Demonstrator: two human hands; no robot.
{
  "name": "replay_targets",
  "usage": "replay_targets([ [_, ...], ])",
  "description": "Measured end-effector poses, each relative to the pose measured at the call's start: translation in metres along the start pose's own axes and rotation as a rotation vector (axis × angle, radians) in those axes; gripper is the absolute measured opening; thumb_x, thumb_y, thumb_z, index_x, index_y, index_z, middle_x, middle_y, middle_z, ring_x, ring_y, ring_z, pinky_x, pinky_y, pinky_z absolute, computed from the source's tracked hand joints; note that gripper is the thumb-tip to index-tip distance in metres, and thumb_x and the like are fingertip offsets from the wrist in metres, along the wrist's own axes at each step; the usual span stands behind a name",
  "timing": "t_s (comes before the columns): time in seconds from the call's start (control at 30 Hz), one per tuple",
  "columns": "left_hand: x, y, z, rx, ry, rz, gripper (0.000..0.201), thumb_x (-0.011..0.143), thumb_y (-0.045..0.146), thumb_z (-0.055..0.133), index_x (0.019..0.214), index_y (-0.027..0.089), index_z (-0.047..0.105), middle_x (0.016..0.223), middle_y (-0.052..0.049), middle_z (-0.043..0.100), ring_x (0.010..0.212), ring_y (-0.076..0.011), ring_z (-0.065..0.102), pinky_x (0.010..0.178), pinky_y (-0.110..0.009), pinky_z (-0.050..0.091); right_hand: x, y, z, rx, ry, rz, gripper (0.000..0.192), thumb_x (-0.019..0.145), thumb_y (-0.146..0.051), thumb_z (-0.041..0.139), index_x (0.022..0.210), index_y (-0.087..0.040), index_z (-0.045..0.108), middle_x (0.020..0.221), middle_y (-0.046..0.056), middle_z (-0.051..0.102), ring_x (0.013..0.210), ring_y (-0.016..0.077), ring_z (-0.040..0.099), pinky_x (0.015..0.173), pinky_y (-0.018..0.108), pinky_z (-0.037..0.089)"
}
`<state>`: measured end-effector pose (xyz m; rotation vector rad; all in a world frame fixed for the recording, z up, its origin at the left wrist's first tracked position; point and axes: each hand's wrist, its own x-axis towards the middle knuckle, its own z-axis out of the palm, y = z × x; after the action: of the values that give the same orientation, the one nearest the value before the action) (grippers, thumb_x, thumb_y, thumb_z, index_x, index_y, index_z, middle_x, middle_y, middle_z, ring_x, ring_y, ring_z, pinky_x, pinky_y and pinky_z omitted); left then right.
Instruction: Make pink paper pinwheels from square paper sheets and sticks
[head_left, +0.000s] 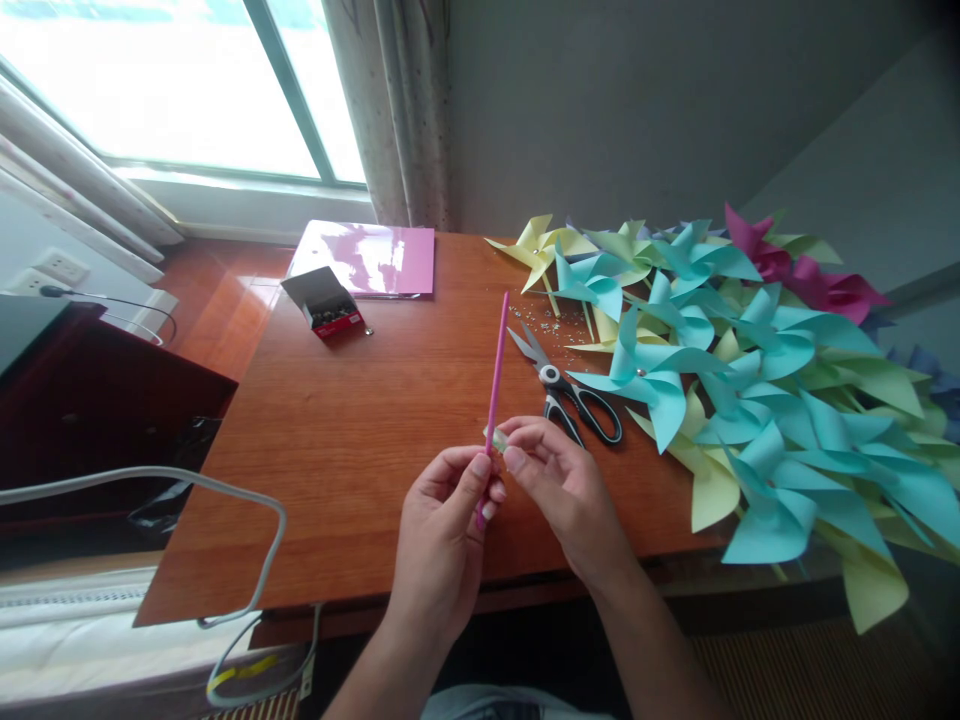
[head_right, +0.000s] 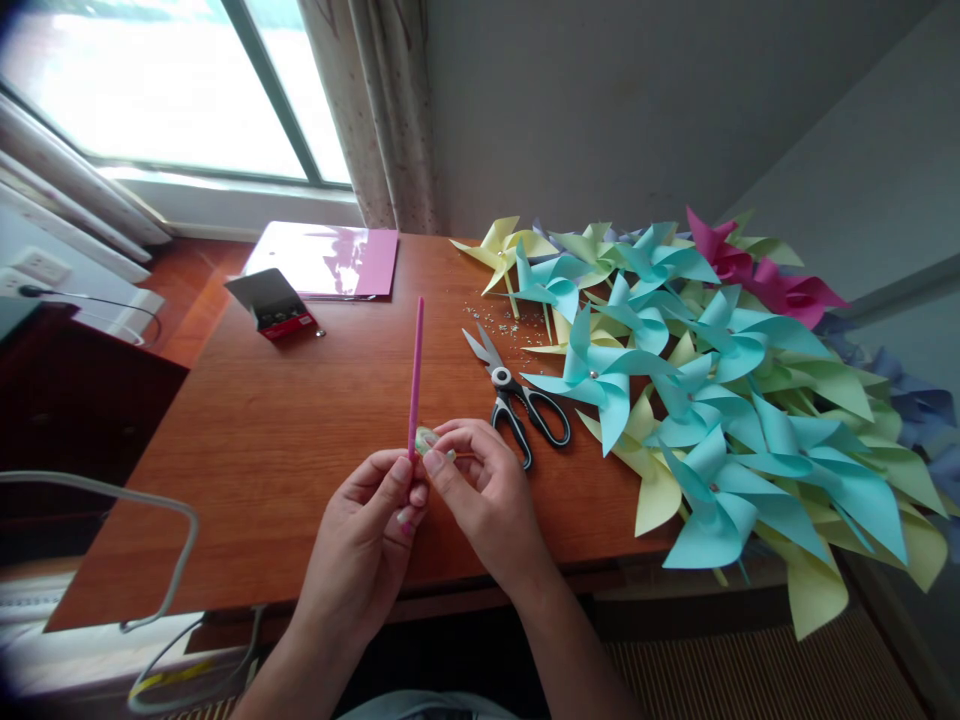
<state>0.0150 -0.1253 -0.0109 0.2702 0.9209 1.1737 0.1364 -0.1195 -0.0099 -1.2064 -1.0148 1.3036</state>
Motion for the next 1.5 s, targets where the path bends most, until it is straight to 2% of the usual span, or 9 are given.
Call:
replay_targets([
  [0.17, -0.002, 0.004, 0.000, 0.042, -0.068, -0.056, 0.017, 0.081, 0.027, 0.080, 0.081, 0.011, 0.073, 0.072, -0.001, 0.064, 0.056, -0.0035, 0.050, 0.048, -0.011, 0.039, 0.001, -0.002, 0.000, -0.002, 0.008, 0.006, 0.014, 0.088, -0.034, 0.070, 0.083, -0.022, 0.066, 0.108, 0.005, 0.063, 0.102, 0.0210, 0.066, 0.085, 0.030, 0.057],
  [0.4, 0.001, 0.002, -0.003, 0.197, -0.094, -0.021, 0.019, 0.082, 0.032, 0.078, 0.089, 0.015, 0.074, 0.079, -0.003, 0.068, 0.066, -0.0106, 0.058, 0.060, -0.018, 0.048, 0.002, -0.002, 0.000, -0.028, 0.008, 0.040, 0.020, 0.088, -0.038, 0.070, 0.079, -0.021, 0.064, 0.113, 0.007, 0.068, 0.102, 0.0222, 0.068, 0.085, 0.032, 0.057],
  [0.53, 0.001, 0.004, -0.002, 0.327, -0.063, 0.095, 0.018, 0.082, 0.033, 0.078, 0.089, 0.017, 0.072, 0.083, -0.004, 0.070, 0.072, -0.0139, 0.061, 0.063, -0.020, 0.048, 0.002, 0.000, -0.003, -0.133, 0.010, -0.026, 0.015, 0.089, -0.035, 0.070, 0.084, -0.021, 0.065, 0.113, 0.008, 0.067, 0.102, 0.0231, 0.068, 0.086, 0.033, 0.057],
  [0.7, -0.002, 0.010, -0.001, 0.508, -0.013, 0.244, 0.015, 0.080, 0.030, 0.079, 0.084, 0.018, 0.072, 0.076, -0.001, 0.068, 0.065, -0.0122, 0.058, 0.062, -0.020, 0.048, 0.002, -0.006, -0.006, -0.395, 0.022, -0.184, 0.009, 0.089, -0.030, 0.069, 0.085, -0.023, 0.066, 0.107, 0.008, 0.068, 0.102, 0.0249, 0.066, 0.090, 0.039, 0.054],
  [0.87, -0.002, 0.015, -0.005, 0.583, -0.013, 0.309, 0.016, 0.078, 0.028, 0.081, 0.088, 0.019, 0.073, 0.086, -0.004, 0.072, 0.080, -0.0184, 0.068, 0.070, -0.023, 0.053, 0.001, -0.016, -0.008, -0.597, 0.020, -0.297, 0.008, 0.087, -0.030, 0.073, 0.085, -0.024, 0.068, 0.105, 0.008, 0.069, 0.101, 0.0250, 0.066, 0.093, 0.041, 0.051],
  [1.0, 0.003, 0.019, -0.009, 0.524, -0.051, 0.249, 0.017, 0.079, 0.026, 0.081, 0.092, 0.019, 0.074, 0.088, -0.003, 0.073, 0.084, -0.0162, 0.068, 0.076, -0.021, 0.053, 0.001, -0.021, -0.010, -0.644, -0.027, -0.322, 0.012, 0.087, -0.032, 0.074, 0.083, -0.022, 0.070, 0.104, 0.009, 0.068, 0.098, 0.0231, 0.066, 0.089, 0.038, 0.052],
  [1.2, 0.009, 0.023, -0.013, 0.363, -0.099, 0.074, 0.018, 0.076, 0.022, 0.084, 0.091, 0.018, 0.075, 0.083, 0.000, 0.071, 0.077, -0.0105, 0.064, 0.068, -0.016, 0.051, 0.002, -0.023, -0.015, -0.629, -0.088, -0.312, 0.012, 0.086, -0.030, 0.075, 0.082, -0.020, 0.069, 0.103, 0.007, 0.068, 0.098, 0.0210, 0.066, 0.090, 0.035, 0.051],
  [1.37, 0.008, 0.026, -0.011, 0.351, -0.076, 0.064, 0.019, 0.074, 0.023, 0.086, 0.089, 0.017, 0.076, 0.084, -0.001, 0.072, 0.074, -0.0089, 0.062, 0.066, -0.015, 0.051, 0.001, -0.023, -0.017, -0.520, -0.121, -0.260, 0.004, 0.090, -0.024, 0.068, 0.091, -0.020, 0.068, 0.110, 0.008, 0.068, 0.106, 0.0215, 0.065, 0.094, 0.035, 0.052],
  [1.5, 0.008, 0.026, -0.012, 0.347, -0.082, 0.071, 0.018, 0.075, 0.022, 0.085, 0.089, 0.018, 0.076, 0.085, -0.001, 0.072, 0.075, -0.0098, 0.063, 0.065, -0.016, 0.052, 0.000, -0.019, -0.017, -0.429, -0.096, -0.218, 0.010, 0.091, -0.026, 0.067, 0.099, -0.021, 0.067, 0.108, 0.008, 0.069, 0.103, 0.0217, 0.067, 0.090, 0.035, 0.056],
])
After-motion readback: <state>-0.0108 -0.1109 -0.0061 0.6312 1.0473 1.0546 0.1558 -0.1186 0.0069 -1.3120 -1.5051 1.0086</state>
